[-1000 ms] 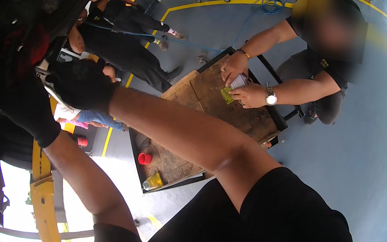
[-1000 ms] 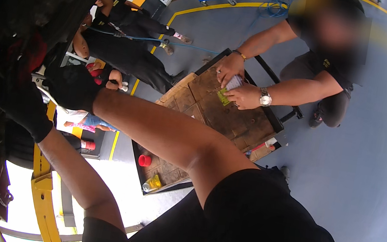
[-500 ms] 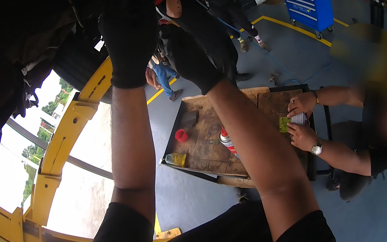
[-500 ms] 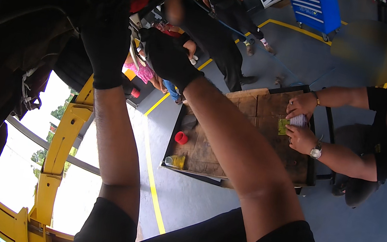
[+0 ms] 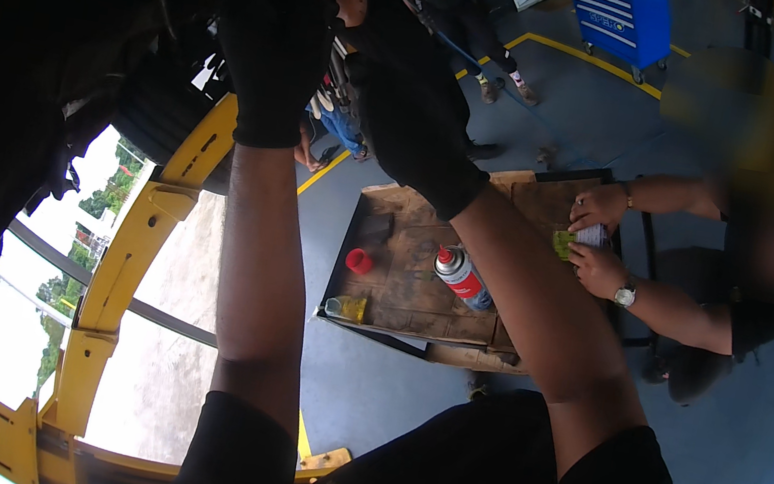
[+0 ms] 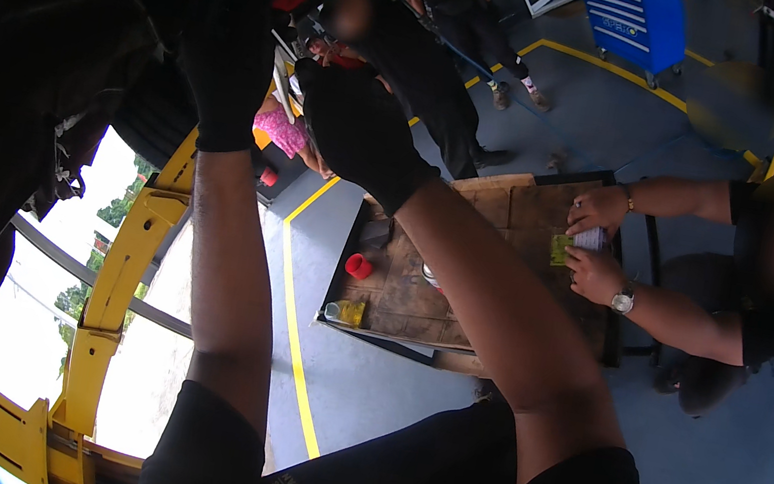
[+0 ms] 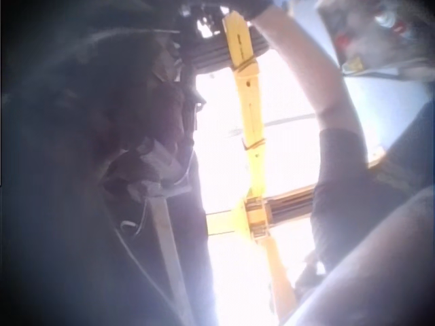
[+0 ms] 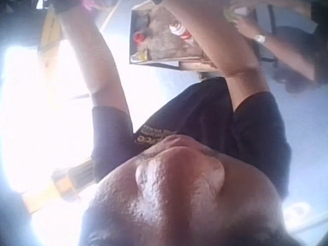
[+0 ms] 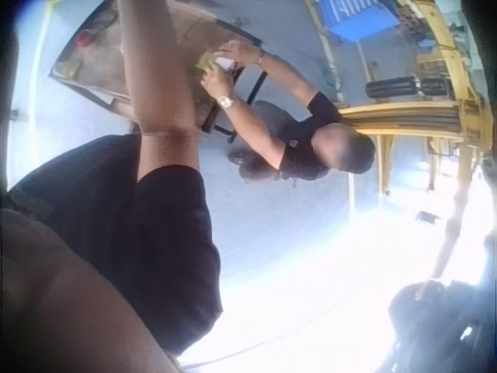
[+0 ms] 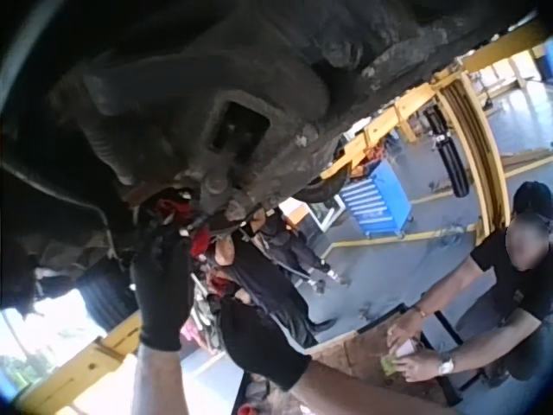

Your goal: The person uses a wrench to tighten bolts on the underside of a vehicle's suspension system. A second person stands nearby at a workbench, handling small parts and paperwork.

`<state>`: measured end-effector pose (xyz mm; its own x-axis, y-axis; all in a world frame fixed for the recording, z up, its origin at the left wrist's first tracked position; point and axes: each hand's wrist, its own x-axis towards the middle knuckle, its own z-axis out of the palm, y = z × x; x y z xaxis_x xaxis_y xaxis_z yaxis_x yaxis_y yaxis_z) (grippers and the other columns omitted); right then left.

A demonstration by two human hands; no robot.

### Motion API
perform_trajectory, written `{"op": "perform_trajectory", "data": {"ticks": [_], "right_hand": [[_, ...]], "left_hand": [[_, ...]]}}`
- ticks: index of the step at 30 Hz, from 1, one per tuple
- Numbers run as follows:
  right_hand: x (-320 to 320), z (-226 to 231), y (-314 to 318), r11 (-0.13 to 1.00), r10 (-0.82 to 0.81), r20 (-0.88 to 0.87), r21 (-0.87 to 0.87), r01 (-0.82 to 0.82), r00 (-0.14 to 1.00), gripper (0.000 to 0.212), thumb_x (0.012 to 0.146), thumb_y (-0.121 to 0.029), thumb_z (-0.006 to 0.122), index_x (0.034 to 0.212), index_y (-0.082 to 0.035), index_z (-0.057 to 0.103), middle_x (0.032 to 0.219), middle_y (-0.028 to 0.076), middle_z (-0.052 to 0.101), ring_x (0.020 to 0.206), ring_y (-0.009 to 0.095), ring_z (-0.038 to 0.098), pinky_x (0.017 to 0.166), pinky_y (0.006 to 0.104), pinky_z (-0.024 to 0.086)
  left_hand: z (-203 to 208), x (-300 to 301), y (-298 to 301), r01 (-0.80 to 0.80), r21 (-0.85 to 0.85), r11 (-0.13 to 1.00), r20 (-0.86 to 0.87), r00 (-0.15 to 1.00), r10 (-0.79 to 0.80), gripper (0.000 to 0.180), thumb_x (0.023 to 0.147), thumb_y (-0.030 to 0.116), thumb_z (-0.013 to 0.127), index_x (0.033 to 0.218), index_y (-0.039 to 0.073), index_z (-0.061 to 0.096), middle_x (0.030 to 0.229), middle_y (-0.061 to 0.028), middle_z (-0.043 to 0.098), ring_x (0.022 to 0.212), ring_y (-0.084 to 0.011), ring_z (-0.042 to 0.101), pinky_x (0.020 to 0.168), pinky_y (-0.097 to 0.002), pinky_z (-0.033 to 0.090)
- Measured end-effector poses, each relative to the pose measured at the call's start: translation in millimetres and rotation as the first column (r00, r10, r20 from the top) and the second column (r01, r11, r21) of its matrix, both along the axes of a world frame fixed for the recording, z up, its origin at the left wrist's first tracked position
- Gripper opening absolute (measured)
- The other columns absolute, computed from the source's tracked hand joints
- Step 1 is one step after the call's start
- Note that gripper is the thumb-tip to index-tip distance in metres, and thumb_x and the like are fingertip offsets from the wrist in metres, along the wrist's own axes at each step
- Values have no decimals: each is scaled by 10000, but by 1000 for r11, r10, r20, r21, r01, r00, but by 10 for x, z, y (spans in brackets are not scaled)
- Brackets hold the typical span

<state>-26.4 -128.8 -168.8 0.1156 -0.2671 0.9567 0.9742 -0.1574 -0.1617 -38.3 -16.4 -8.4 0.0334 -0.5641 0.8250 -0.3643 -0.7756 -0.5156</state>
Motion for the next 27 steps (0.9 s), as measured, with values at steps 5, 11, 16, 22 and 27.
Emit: {"op": "perform_trajectory", "data": {"ticks": [5, 11, 16, 22, 27], "right_hand": [[-822, 494, -1067, 719, 648, -499, 150, -679, 576, 244, 917, -106, 715, 1148, -41, 671, 931, 162, 728, 909, 280, 733, 813, 390, 583], [-744, 565, -833, 963, 77, 86, -263, -52, 993, 246, 963, -150, 714, 1180, -40, 674, 935, 93, 705, 860, 162, 707, 723, 293, 560], [-1086, 739, -835, 637, 618, -548, -69, -767, 563, 208, 989, -180, 697, 1135, -36, 669, 950, 67, 689, 876, 140, 695, 748, 282, 558], [-200, 172, -368, 889, -89, 334, -399, 226, 938, 357, 879, -80, 768, 1195, -13, 616, 1152, 137, 634, 1043, 244, 661, 835, 347, 567], [572, 196, -48, 828, -382, 359, -276, 488, 852, 481, 878, -67, 711, 1337, -3, 581, 1264, 192, 632, 1216, 311, 622, 1031, 387, 518]], "left_hand": [[324, -2, -92, -249, 261, 933, 134, 966, 221, 324, 951, 88, 723, 1272, 131, 722, 1356, -147, 670, 1188, -311, 683, 1004, -385, 549], [252, 0, -112, 68, 198, 978, 52, 995, -80, 318, 942, 100, 738, 1258, 94, 709, 1230, -146, 707, 1096, -262, 712, 916, -387, 570], [248, -38, -33, 108, 83, 991, -145, 985, -95, 273, 932, 112, 741, 1202, 91, 711, 1159, -142, 715, 1010, -270, 718, 868, -388, 574], [86, -144, -50, 215, -165, 963, -242, 937, -251, 220, 920, 127, 744, 1135, 87, 714, 1075, -138, 725, 905, -280, 725, 811, -389, 578], [34, -155, -199, 194, -183, 964, -195, 954, -229, 198, 903, 136, 755, 1092, 85, 722, 1027, -129, 733, 852, -282, 729, 781, -383, 578]]}}
